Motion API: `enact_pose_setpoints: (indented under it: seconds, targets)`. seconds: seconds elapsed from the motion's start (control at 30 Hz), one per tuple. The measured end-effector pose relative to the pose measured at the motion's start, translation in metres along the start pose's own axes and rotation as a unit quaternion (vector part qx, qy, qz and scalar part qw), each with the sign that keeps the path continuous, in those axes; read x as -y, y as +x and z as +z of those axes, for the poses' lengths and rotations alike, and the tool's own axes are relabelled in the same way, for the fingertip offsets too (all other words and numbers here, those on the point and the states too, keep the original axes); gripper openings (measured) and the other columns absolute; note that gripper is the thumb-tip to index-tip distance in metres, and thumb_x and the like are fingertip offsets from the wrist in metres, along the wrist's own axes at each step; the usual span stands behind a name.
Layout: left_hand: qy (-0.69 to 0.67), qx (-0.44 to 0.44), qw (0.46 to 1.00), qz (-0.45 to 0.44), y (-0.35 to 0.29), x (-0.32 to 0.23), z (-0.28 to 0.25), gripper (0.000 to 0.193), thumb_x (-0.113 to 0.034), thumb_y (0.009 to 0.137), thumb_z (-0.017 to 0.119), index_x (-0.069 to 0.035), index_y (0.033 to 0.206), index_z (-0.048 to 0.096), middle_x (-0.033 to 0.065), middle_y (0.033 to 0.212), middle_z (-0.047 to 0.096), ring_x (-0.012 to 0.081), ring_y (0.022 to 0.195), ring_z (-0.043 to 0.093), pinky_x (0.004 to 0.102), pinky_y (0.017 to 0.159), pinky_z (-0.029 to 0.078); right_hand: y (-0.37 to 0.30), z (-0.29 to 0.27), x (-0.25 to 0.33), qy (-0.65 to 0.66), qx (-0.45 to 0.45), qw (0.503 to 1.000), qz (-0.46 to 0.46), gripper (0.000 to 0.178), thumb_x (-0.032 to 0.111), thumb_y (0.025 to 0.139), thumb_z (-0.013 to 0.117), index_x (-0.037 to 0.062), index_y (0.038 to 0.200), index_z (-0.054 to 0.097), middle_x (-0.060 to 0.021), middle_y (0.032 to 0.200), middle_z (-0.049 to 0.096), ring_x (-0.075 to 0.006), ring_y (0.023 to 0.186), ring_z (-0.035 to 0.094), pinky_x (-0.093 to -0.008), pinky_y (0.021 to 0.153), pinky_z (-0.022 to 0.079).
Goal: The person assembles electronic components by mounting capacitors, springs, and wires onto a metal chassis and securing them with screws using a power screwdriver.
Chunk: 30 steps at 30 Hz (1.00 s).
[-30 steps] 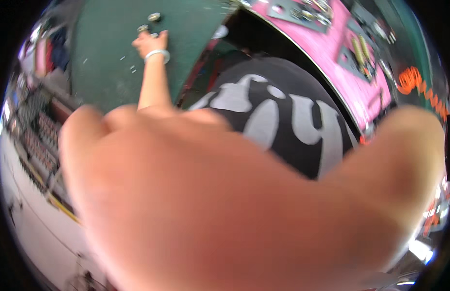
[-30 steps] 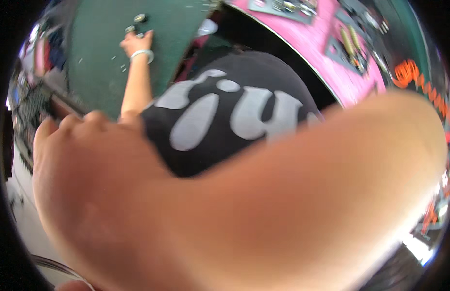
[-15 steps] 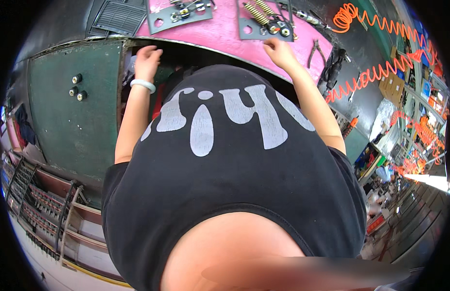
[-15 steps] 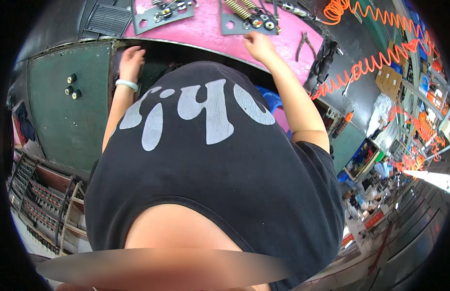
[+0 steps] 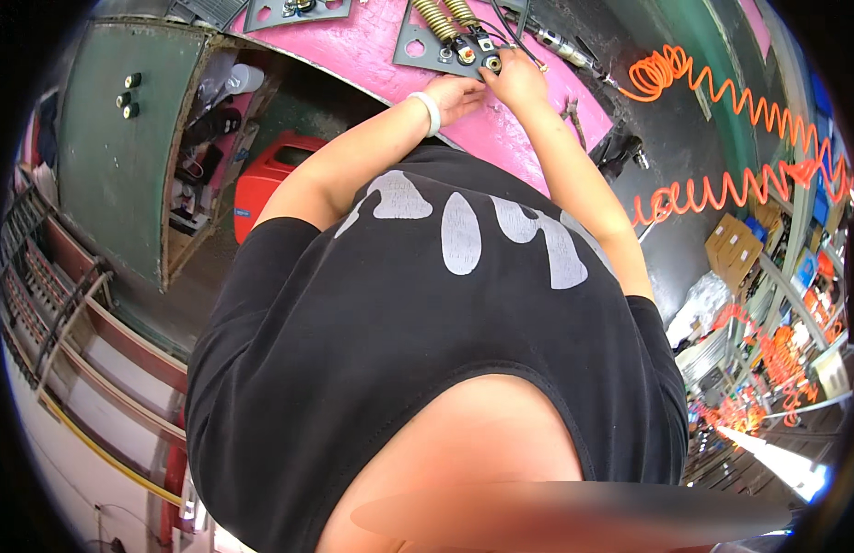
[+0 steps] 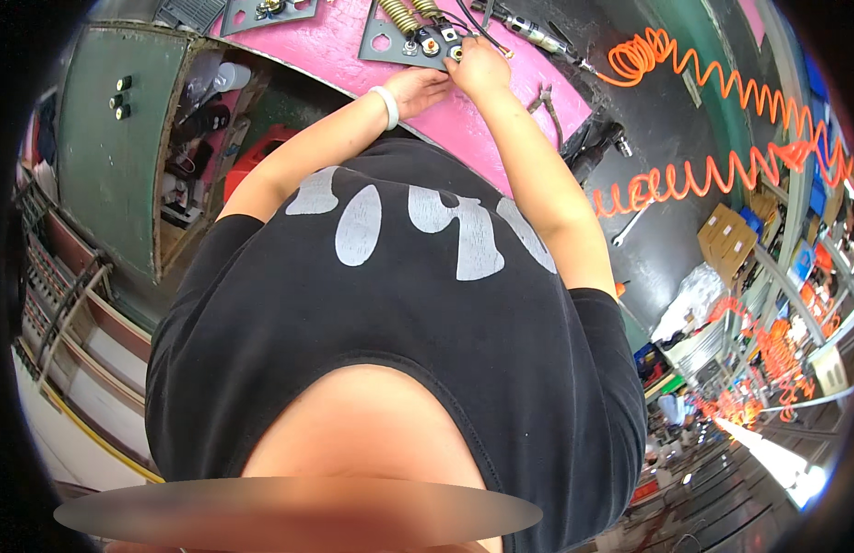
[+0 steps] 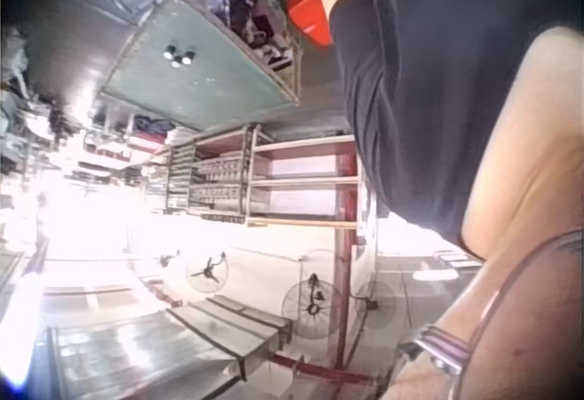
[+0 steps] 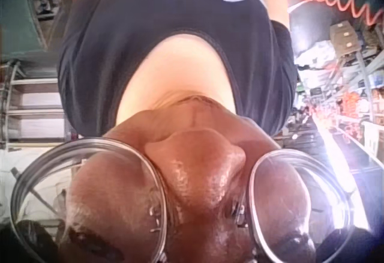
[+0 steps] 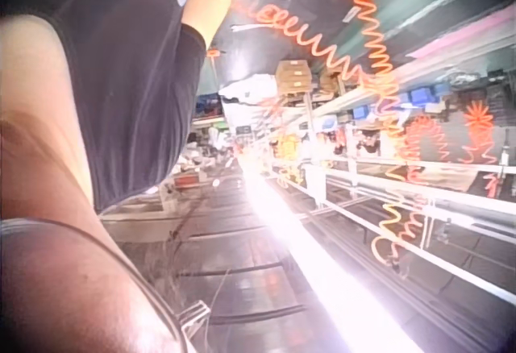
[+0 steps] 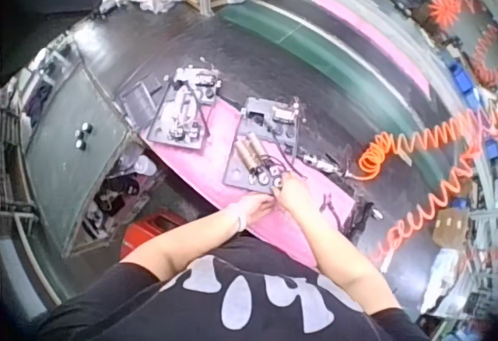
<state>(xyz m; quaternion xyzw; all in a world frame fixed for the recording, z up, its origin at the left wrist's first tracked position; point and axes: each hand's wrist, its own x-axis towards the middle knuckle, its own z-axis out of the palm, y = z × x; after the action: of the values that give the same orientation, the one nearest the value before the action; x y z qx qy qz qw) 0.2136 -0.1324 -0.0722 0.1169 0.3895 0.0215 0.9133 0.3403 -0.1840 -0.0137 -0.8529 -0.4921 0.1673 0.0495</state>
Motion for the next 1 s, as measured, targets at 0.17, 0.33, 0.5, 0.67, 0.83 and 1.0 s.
enact_pose_setpoints:
  seconds: [0.17,0.33,0.5,0.67,0.83,1.0]
  targets:
    - [-0.081,0.039,0.994,0.055,0.002,0.011,-0.008,0.035,0.001,0.076,0.05,-0.001,0.111,0.05,0.0128,0.115,0.051,0.0255,0.11,0.048,0.0367,0.098,0.038,0.007,-0.003,0.0,0.034,0.021,0.999,0.004,0.045,0.038,0.072,0.065,0.0041,0.101,0.058,-0.0144,0.102,0.06,-0.0287,0.093,0.06,-0.0395,0.078,0.049]
    - [-0.192,0.131,0.97,0.07,-0.026,0.003,-0.006,0.044,0.002,0.075,0.039,0.01,0.118,0.041,0.0213,0.123,0.046,0.0329,0.12,0.042,0.0425,0.107,0.03,0.01,-0.01,0.004,0.057,0.043,0.997,-0.042,0.043,0.034,0.069,0.065,0.0021,0.097,0.059,-0.0178,0.095,0.061,-0.0303,0.093,0.06,-0.0395,0.079,0.048]
    - [-0.281,0.107,0.953,0.033,-0.016,0.002,-0.016,0.038,-0.003,0.079,0.037,0.008,0.115,0.044,0.0209,0.12,0.049,0.033,0.116,0.046,0.0421,0.104,0.034,0.024,-0.026,0.01,0.092,0.172,0.98,0.031,0.044,0.028,0.065,0.064,0.0005,0.099,0.059,-0.0207,0.101,0.061,-0.0319,0.097,0.059,-0.038,0.084,0.046]
    - [-0.271,0.075,0.959,0.021,0.003,0.008,-0.023,0.03,-0.011,0.089,0.04,0.005,0.113,0.046,0.019,0.116,0.051,0.0292,0.11,0.051,0.038,0.098,0.042,0.023,-0.037,0.02,0.056,0.19,0.98,0.008,0.052,0.03,0.065,0.064,-0.0013,0.105,0.056,-0.0215,0.103,0.06,-0.0314,0.098,0.059,-0.0385,0.086,0.046]
    - [-0.183,0.055,0.981,-0.03,0.016,-0.001,-0.019,0.025,-0.02,0.092,0.046,-0.001,0.107,0.052,0.0098,0.098,0.059,0.018,0.085,0.062,0.0252,0.075,0.054,0.027,-0.036,0.026,0.053,0.167,0.984,0.029,0.051,0.028,0.063,0.063,-0.0019,0.103,0.055,-0.022,0.102,0.06,-0.0324,0.097,0.059,-0.0387,0.085,0.046]
    - [-0.231,0.096,0.966,-0.064,0.019,-0.002,-0.024,0.021,-0.022,0.091,0.05,-0.003,0.099,0.055,0.0069,0.09,0.061,0.0163,0.081,0.061,0.0254,0.073,0.054,0.032,-0.026,0.013,0.099,0.19,0.976,0.031,0.048,0.027,0.063,0.063,-0.0022,0.1,0.055,-0.0222,0.101,0.06,-0.0328,0.095,0.059,-0.0384,0.083,0.045]
